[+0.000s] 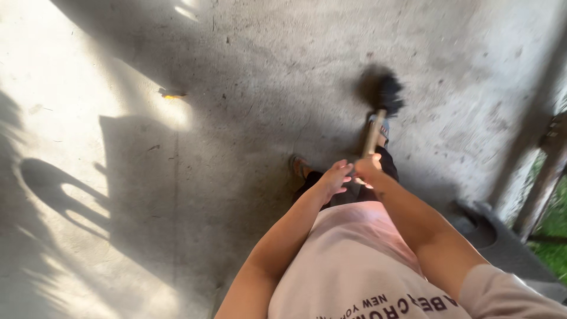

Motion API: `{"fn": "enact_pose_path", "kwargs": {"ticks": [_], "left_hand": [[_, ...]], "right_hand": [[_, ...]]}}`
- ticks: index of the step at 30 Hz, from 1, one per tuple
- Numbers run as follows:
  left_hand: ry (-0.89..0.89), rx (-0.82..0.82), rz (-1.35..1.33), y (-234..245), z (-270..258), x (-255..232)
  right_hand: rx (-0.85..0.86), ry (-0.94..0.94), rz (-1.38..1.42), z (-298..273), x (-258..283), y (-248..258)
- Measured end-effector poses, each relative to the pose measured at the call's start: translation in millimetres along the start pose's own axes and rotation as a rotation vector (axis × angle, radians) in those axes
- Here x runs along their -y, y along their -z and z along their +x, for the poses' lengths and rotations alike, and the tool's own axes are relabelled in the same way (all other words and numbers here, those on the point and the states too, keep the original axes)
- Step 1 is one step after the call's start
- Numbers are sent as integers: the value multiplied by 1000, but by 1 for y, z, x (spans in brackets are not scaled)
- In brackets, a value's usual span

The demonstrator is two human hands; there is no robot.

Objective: The person sweeps a concrete floor with a broom, moving debris toward a corner. The person navigates around a parked motorcycle and a green tarp while sweeping.

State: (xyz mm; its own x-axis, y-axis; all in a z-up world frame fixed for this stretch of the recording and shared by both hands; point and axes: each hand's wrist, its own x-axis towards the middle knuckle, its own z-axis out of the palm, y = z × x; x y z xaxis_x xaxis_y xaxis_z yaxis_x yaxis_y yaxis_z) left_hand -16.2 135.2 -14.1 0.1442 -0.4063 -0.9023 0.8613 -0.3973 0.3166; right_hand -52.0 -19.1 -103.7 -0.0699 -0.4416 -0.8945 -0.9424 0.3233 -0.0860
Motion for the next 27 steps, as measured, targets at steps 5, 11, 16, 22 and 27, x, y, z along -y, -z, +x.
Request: {"fn": "enact_pose_path", "kwargs": {"ticks": [5, 11, 16, 22, 27], "left_hand": [[72, -377, -331, 100, -48, 70], [166, -390, -390, 142, -69, 110], [71, -212, -380, 106, -51, 104], [50, -142, -339, 75, -61, 87], [152, -311, -397, 100, -69, 100]], "right_hand": [[601, 139, -214, -98, -50, -119], [803, 325, -367, -169, -42, -111], [518, 190, -288, -211, -52, -16], [217, 78, -84, -161, -60, -16], [498, 37, -38, -120, -81, -130]]}}
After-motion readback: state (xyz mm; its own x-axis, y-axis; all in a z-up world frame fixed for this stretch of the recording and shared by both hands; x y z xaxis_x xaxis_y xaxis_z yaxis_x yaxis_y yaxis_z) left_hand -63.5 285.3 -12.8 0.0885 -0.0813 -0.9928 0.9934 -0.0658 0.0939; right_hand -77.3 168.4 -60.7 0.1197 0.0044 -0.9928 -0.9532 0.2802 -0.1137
